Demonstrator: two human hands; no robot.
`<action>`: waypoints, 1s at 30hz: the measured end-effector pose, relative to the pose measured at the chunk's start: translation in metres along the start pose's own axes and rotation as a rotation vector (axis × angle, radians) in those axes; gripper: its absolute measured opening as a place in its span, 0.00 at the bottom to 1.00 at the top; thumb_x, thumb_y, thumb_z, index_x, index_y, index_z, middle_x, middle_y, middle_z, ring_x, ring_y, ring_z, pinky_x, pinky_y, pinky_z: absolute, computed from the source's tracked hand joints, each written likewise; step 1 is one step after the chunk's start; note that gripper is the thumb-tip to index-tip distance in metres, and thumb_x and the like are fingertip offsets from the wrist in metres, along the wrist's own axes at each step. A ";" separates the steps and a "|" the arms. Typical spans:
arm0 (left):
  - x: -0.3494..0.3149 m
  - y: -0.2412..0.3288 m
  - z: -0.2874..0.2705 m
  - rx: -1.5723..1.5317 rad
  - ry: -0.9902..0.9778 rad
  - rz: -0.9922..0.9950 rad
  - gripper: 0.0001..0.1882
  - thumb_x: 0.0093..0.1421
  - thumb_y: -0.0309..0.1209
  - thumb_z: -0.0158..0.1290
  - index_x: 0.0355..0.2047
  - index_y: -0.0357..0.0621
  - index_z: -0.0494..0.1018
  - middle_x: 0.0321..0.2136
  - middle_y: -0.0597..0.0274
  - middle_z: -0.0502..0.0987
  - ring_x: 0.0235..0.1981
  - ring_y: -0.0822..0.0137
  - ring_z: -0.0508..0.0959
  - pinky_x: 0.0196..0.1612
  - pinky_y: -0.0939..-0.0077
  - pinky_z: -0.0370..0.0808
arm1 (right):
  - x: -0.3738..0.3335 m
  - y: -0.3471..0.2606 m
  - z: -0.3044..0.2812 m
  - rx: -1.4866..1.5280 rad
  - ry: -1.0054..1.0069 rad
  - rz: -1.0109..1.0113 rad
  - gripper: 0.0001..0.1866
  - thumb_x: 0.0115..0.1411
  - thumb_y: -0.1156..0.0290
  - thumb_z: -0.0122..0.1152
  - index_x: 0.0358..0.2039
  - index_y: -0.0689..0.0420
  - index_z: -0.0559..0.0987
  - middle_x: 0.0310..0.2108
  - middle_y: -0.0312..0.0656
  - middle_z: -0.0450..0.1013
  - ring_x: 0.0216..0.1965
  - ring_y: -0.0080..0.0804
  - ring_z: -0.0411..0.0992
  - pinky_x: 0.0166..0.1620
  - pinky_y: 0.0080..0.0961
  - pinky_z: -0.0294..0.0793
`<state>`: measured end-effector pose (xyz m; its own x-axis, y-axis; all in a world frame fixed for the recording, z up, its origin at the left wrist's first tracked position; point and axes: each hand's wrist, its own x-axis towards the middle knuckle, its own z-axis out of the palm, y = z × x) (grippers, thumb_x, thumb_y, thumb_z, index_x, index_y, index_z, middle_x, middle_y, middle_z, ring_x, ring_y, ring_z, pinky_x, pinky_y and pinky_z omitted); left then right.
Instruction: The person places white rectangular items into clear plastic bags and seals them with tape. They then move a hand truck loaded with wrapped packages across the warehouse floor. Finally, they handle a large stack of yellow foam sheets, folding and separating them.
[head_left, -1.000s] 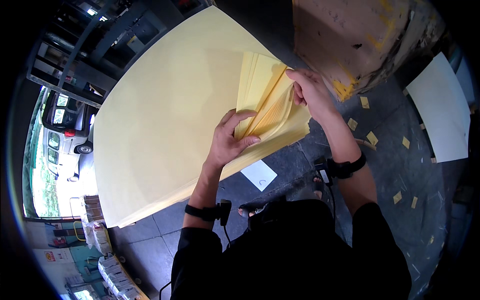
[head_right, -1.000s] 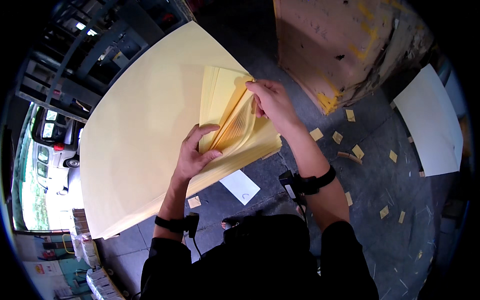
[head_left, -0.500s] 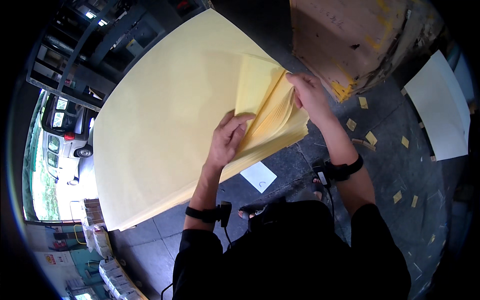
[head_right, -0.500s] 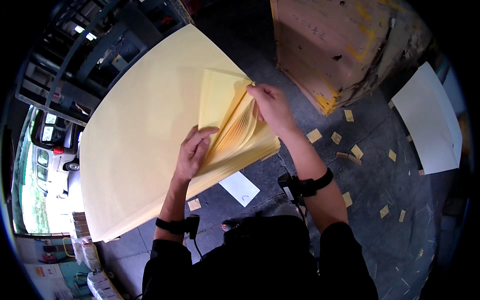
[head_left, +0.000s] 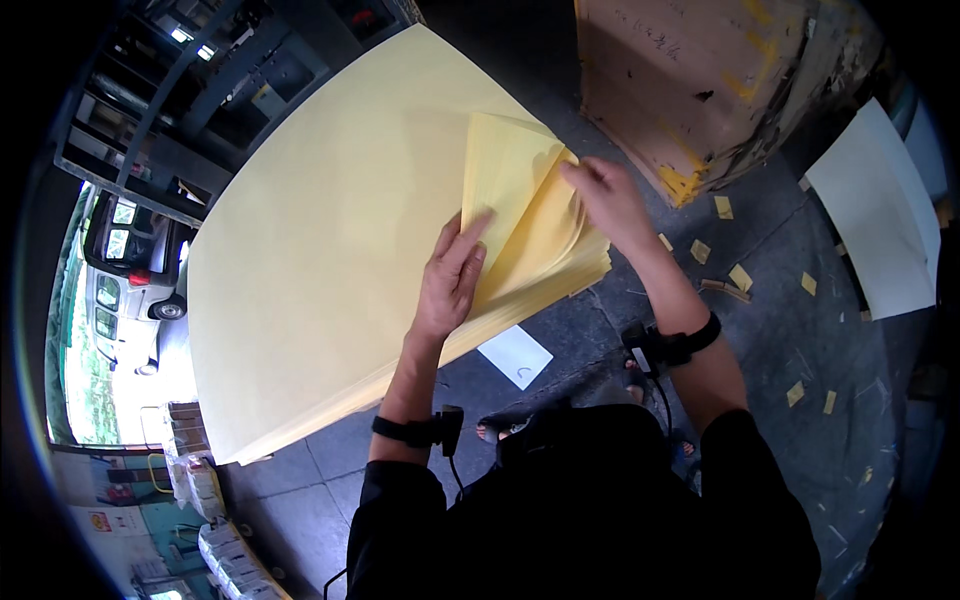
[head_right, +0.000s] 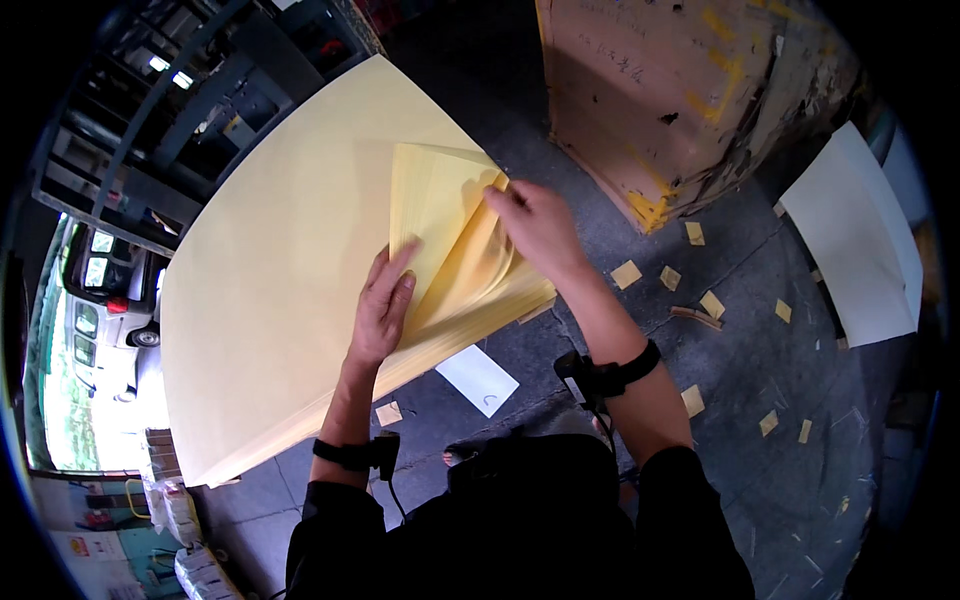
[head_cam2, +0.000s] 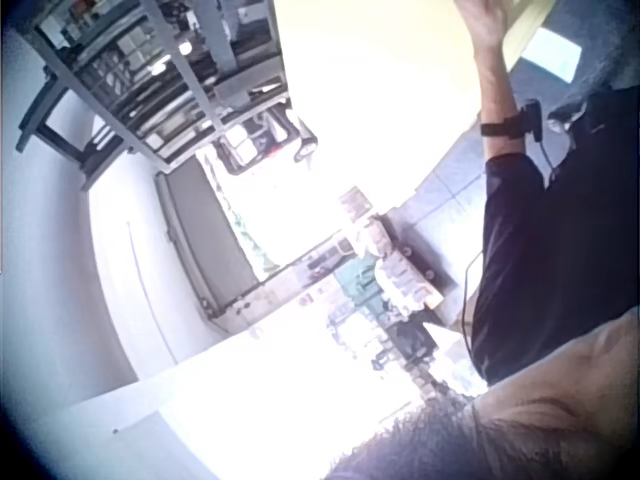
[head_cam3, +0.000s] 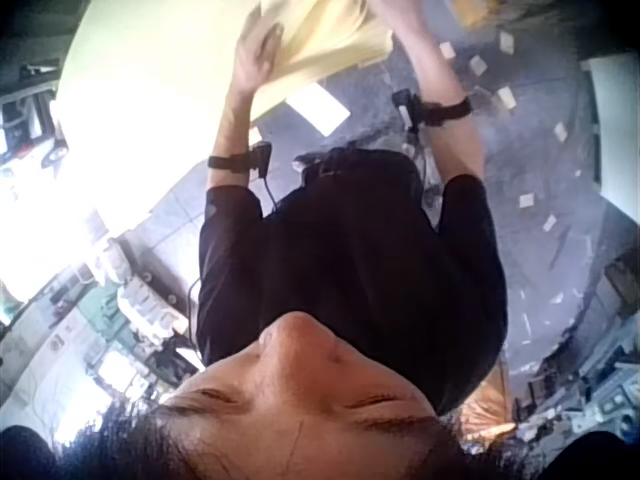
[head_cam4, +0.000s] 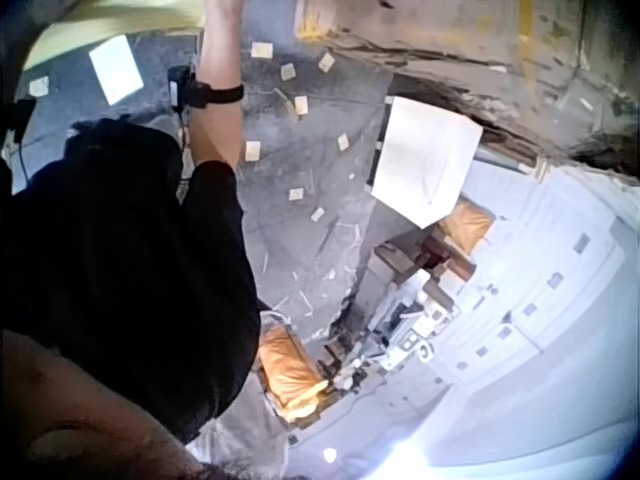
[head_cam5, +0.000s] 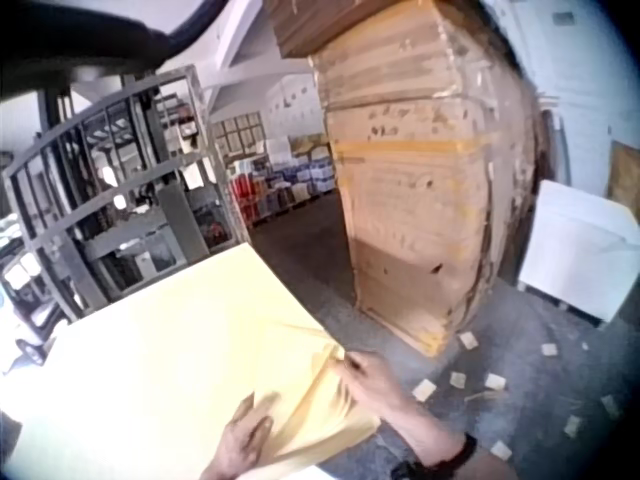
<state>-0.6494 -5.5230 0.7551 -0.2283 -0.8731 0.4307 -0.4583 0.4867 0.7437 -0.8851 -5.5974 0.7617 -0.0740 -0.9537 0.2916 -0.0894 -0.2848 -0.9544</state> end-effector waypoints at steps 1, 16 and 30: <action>0.000 0.001 -0.001 0.036 -0.047 0.017 0.26 0.51 0.32 0.68 0.51 0.45 0.75 0.47 0.49 0.75 0.49 0.52 0.76 0.52 0.67 0.73 | 0.000 0.000 -0.005 0.137 -0.042 0.110 0.22 0.63 0.57 0.60 0.15 0.51 0.67 0.12 0.30 0.62 0.13 0.18 0.65 0.19 0.16 0.60; 0.004 0.012 0.010 -0.002 0.100 0.020 0.20 0.58 0.23 0.58 0.52 0.47 0.75 0.50 0.46 0.74 0.49 0.49 0.76 0.52 0.67 0.73 | 0.000 0.015 -0.008 -0.076 -0.009 -0.094 0.22 0.64 0.57 0.60 0.16 0.49 0.66 0.13 0.27 0.59 0.14 0.17 0.62 0.19 0.17 0.55; 0.003 0.015 0.008 0.028 0.100 -0.023 0.23 0.52 0.27 0.66 0.50 0.48 0.76 0.48 0.49 0.75 0.47 0.50 0.76 0.50 0.66 0.74 | -0.004 -0.005 -0.012 0.250 -0.071 0.139 0.18 0.64 0.61 0.60 0.19 0.52 0.69 0.14 0.28 0.62 0.14 0.16 0.64 0.18 0.16 0.57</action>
<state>-0.6640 -5.5182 0.7635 -0.1312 -0.8764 0.4634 -0.4863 0.4642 0.7403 -0.8962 -5.5906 0.7661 0.0021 -0.9871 0.1598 0.1647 -0.1573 -0.9737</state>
